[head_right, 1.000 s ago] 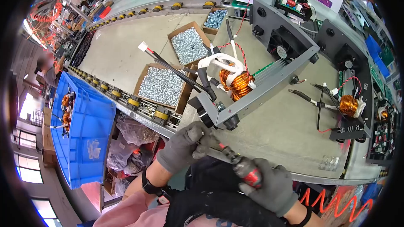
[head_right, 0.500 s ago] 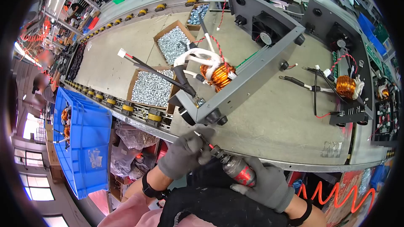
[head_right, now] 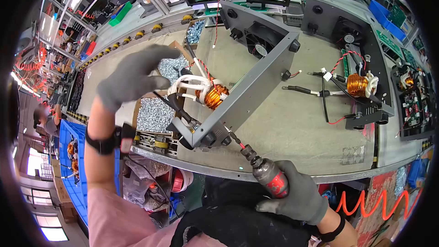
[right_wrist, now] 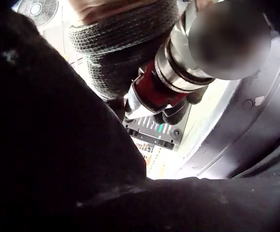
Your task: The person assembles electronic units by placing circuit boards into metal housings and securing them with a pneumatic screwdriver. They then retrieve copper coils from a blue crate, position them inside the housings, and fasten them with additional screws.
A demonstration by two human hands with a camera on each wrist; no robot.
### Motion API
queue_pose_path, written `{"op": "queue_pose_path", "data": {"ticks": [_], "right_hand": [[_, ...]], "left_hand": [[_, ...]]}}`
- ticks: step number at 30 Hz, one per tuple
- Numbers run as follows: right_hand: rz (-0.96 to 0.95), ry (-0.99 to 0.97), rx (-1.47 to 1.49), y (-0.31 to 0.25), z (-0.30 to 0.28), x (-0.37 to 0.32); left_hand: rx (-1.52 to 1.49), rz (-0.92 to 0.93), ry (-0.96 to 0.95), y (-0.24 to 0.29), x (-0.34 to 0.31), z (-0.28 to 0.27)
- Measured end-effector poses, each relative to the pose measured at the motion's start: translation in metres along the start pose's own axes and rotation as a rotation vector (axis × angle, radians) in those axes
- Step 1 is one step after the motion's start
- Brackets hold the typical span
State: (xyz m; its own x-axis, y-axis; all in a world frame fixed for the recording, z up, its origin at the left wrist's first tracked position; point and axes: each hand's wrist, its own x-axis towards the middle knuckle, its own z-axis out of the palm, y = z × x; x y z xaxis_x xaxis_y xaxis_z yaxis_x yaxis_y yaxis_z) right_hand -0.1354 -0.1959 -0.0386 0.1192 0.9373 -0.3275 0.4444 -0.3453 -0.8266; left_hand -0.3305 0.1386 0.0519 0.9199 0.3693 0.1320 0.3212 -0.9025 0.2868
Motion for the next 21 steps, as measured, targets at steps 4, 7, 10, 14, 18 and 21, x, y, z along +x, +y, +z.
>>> {"op": "queue_pose_path", "data": {"ticks": [4, 7, 10, 14, 18, 21], "right_hand": [[0.009, 0.012, 0.015, 0.003, 0.006, 0.007], [-0.067, 0.049, 0.023, 0.004, 0.007, 0.011], [-0.074, 0.029, 0.037, 0.004, 0.003, 0.013], [-0.087, 0.05, 0.038, 0.01, -0.007, 0.006], [-0.069, 0.041, -0.004, 0.026, -0.033, -0.017], [0.014, 0.015, -0.015, 0.033, -0.061, -0.044]], "left_hand": [[-0.023, 0.03, -0.377, -0.012, 0.04, -0.001], [0.258, -0.116, -0.68, 0.006, 0.05, 0.008], [-0.172, 0.223, -0.534, -0.019, 0.045, 0.035], [-0.28, 0.458, -0.332, -0.015, 0.039, 0.07], [-0.337, 0.548, -0.186, 0.019, 0.032, 0.095], [-0.387, 0.434, -0.259, 0.061, 0.028, 0.103]]}}
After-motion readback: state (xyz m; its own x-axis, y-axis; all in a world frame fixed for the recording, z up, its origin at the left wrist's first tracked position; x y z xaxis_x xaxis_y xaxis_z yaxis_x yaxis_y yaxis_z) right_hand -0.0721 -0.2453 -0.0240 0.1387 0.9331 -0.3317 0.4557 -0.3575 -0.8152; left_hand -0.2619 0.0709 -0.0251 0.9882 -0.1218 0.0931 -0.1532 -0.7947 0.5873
